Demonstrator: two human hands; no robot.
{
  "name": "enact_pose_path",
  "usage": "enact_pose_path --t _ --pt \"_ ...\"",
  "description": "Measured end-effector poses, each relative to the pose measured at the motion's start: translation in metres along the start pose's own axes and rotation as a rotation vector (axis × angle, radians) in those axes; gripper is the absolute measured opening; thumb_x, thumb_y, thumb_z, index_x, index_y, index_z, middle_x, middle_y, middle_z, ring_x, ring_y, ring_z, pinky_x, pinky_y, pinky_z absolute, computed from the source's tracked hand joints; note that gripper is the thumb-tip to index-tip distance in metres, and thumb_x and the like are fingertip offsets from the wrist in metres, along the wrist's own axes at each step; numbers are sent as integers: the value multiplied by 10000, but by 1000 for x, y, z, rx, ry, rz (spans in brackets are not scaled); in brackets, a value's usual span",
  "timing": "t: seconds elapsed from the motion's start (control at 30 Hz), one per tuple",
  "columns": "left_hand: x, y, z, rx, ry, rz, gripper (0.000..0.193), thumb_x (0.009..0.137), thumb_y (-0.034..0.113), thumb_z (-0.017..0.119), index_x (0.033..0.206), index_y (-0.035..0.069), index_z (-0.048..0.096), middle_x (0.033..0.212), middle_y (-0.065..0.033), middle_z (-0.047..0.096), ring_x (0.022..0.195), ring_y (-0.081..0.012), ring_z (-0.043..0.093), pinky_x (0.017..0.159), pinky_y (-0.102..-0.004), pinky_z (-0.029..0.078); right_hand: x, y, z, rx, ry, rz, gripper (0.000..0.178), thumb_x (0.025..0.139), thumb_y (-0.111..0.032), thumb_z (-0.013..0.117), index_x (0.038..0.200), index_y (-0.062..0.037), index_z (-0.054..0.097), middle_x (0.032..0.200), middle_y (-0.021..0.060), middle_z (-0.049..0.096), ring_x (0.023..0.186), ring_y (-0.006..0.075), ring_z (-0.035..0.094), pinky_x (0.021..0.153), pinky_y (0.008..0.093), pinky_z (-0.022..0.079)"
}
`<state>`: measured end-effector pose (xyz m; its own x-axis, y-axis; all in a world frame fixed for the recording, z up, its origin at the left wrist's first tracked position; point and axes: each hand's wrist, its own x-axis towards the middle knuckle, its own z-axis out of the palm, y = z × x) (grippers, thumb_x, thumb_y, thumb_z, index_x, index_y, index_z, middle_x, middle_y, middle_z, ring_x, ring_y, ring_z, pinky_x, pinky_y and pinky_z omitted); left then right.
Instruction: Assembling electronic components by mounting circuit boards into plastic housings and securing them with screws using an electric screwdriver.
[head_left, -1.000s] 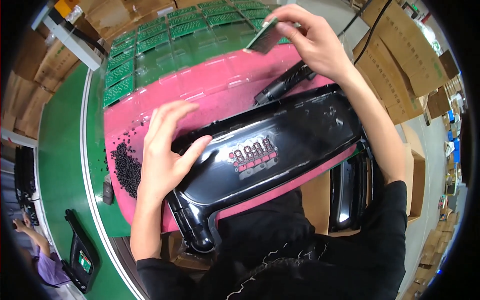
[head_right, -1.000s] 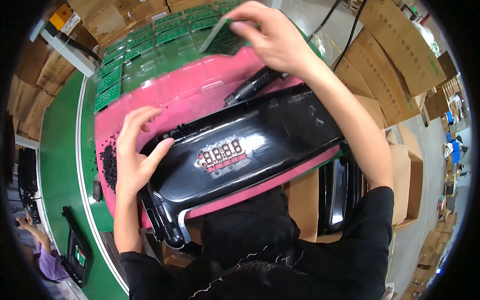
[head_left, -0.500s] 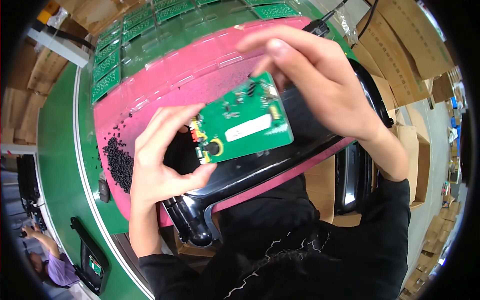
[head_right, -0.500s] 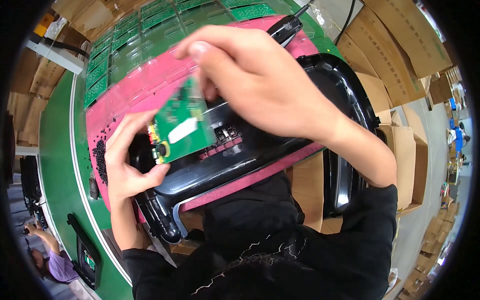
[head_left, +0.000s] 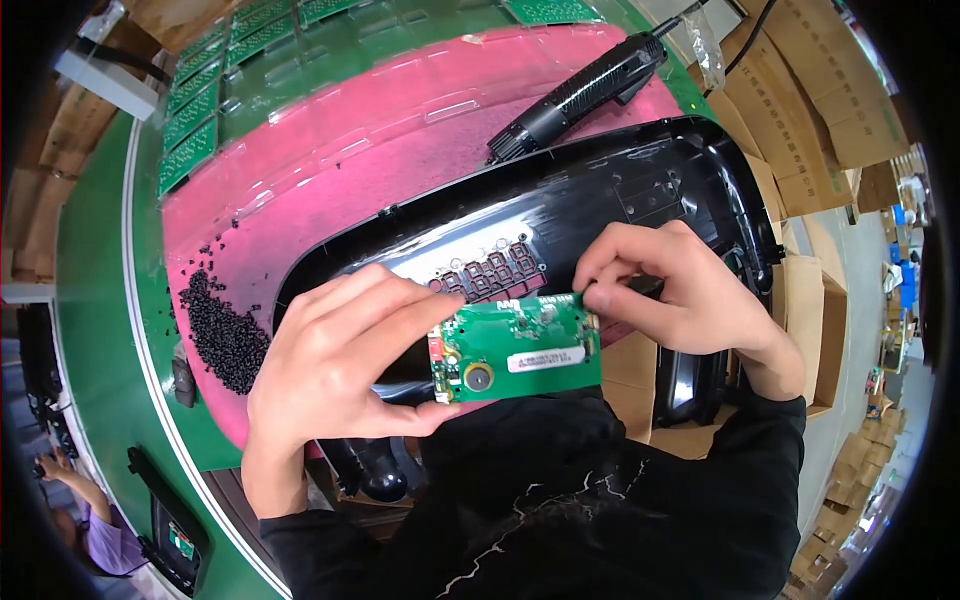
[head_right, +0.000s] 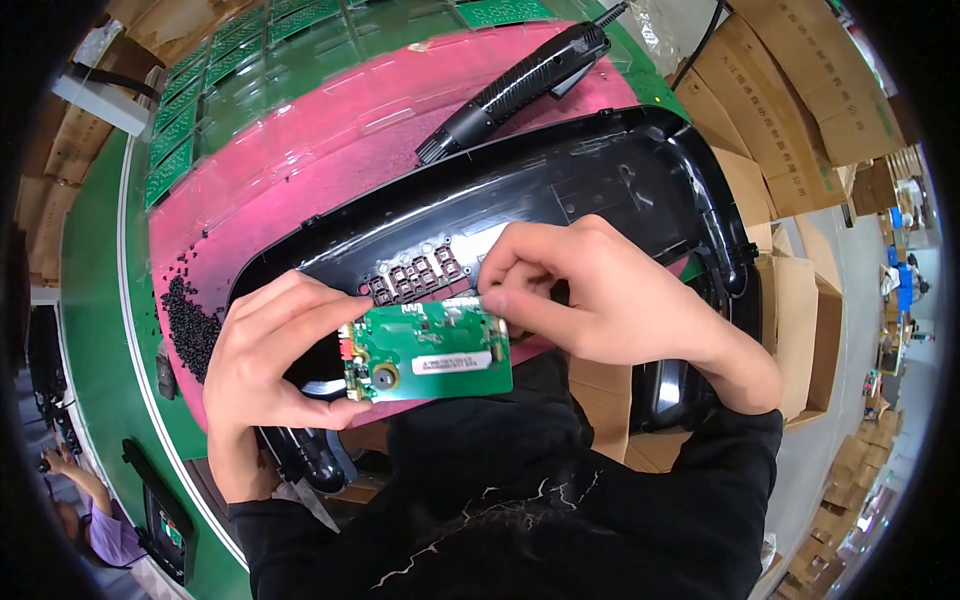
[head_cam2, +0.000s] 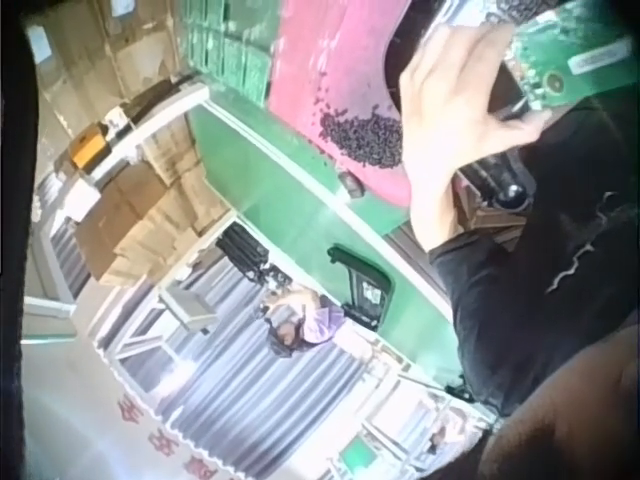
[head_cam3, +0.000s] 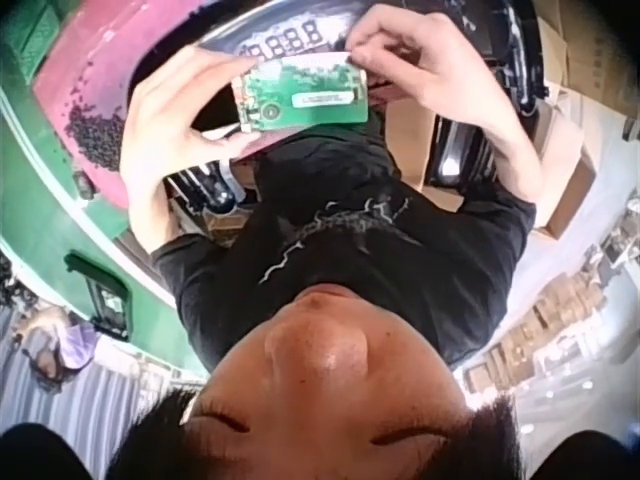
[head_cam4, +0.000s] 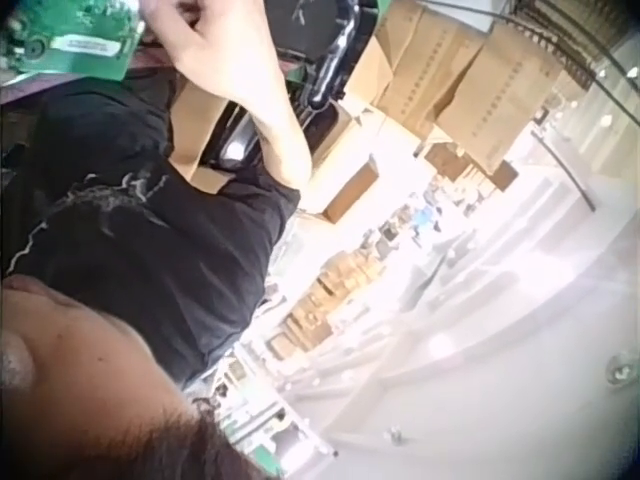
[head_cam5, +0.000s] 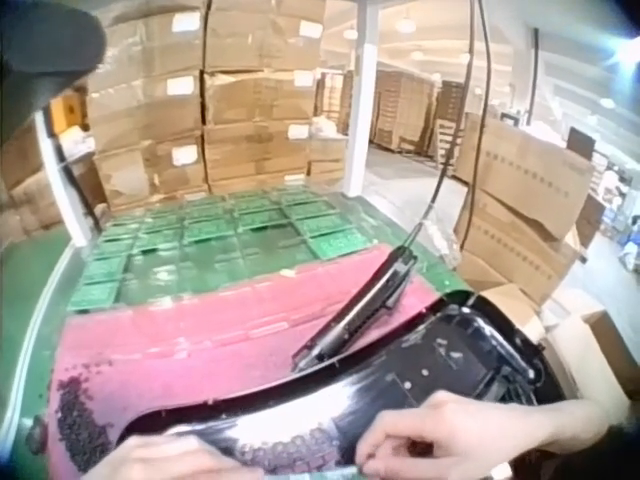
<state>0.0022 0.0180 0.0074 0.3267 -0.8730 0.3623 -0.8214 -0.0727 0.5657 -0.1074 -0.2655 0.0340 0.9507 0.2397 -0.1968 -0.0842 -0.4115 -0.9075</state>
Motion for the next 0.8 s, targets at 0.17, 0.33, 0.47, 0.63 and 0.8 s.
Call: enact_pose_path --t 0.17,0.33,0.47,0.63,0.8 --pt "-1 1 -2 -10 5 -87 592 553 218 852 1088 12 704 928 -94 678 792 -255 665 657 -354 569 5 7 -5 -135 -49 -133 698 600 -202 952 1171 -20 595 1017 107 633 962 229 642 860 336 519" --pt "0 3 3 24 -19 -326 599 592 252 861 1112 11 687 954 -122 674 815 -305 681 707 -379 572 19 30 -9 -305 131 -371 591 683 -179 886 1180 -26 607 1142 122 619 1068 286 606 939 374 491" --pt "2 5 8 86 -50 -408 611 643 267 865 1159 17 654 1018 -115 652 857 -321 677 721 -391 562 24 44 -3 -374 155 -372 596 700 -148 855 1217 -32 584 1236 136 578 1190 325 527 1029 403 430" --pt "5 9 9 144 -56 -422 646 595 179 879 1176 21 645 1111 -102 609 824 -280 653 707 -363 545 25 46 -2 -414 145 -377 607 692 -130 848 1223 -28 571 1261 136 554 1196 332 510 1045 405 413" --pt "7 10 13 192 -79 -456 653 578 190 878 1165 25 646 1118 -99 593 907 -319 659 740 -396 544 25 47 -1 -418 156 -368 592 694 -115 841 1214 -25 572 1263 136 546 1183 336 512 1040 411 417"
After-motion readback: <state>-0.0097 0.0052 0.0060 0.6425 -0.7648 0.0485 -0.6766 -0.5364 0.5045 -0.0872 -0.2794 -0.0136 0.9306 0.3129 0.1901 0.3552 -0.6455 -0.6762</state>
